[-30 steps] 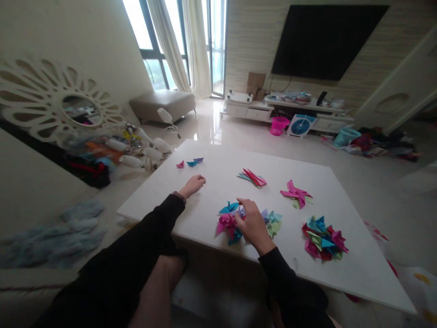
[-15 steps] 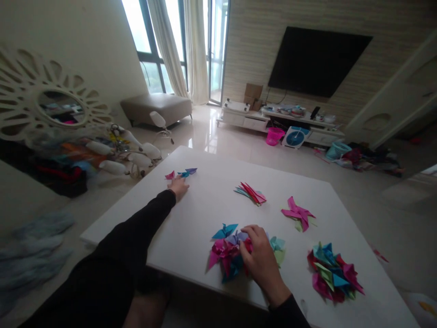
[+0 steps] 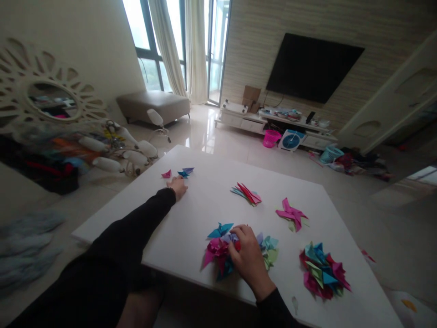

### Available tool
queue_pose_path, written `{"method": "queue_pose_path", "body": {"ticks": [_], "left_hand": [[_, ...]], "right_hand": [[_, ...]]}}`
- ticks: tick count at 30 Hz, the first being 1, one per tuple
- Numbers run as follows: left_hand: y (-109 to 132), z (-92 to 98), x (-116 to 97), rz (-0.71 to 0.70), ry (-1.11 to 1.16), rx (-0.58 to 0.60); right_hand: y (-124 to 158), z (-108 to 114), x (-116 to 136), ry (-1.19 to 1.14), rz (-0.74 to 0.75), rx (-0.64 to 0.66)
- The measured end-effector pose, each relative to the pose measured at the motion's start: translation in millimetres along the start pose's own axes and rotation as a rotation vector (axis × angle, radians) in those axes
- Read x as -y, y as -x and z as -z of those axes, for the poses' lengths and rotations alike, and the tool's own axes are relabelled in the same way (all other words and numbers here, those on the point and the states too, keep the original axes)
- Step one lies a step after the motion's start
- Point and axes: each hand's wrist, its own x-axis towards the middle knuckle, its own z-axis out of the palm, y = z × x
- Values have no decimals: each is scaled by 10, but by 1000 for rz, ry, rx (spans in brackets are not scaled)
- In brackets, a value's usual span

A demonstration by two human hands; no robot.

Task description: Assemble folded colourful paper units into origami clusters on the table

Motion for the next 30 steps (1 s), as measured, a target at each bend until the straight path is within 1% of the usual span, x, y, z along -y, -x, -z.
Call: {"method": "queue_pose_path", "body": {"ticks": [2, 4, 6, 8, 10, 12, 14, 15, 16, 18, 20, 22, 26, 30], "left_hand": [[213, 111, -96, -21, -60, 52], [517, 244, -225, -77, -112, 99], [905, 358, -406, -152, -143, 112], [1350, 413, -651, -244, -160, 110], [1807, 397, -949, -399, -160, 82], [2220, 321, -1263, -525, -153, 42], [2538, 210, -1544, -586, -137, 17], [2652, 147, -1659, -610, -123, 13], [2733, 83, -1754, -633, -115, 13], [2813, -35, -1883, -682, -108, 24], [2814, -121, -1948, -728, -109, 42], [2779, -159, -1976, -762, -106, 56], [2701, -113, -1991, -798, -96, 66], [2638, -25, -1951, -786, -92, 55]], "right_hand": [[-25, 19, 12, -8, 7, -2], [-51, 35, 13, -15, 15, -15], [-69, 56, 0, -36, 19, -42], [-70, 103, -26, -73, 18, -89], [-47, 197, -65, -122, 13, -157], [5, 336, -121, -198, -12, -230], [85, 495, -196, -296, -62, -303], [132, 570, -237, -341, -88, -330], [182, 635, -277, -374, -109, -346], [279, 733, -342, -395, -123, -349], [352, 790, -375, -365, -98, -313], [384, 825, -375, -299, -49, -269], [314, 854, -322, -138, 27, -197], [151, 768, -251, -89, 20, -202]]}}
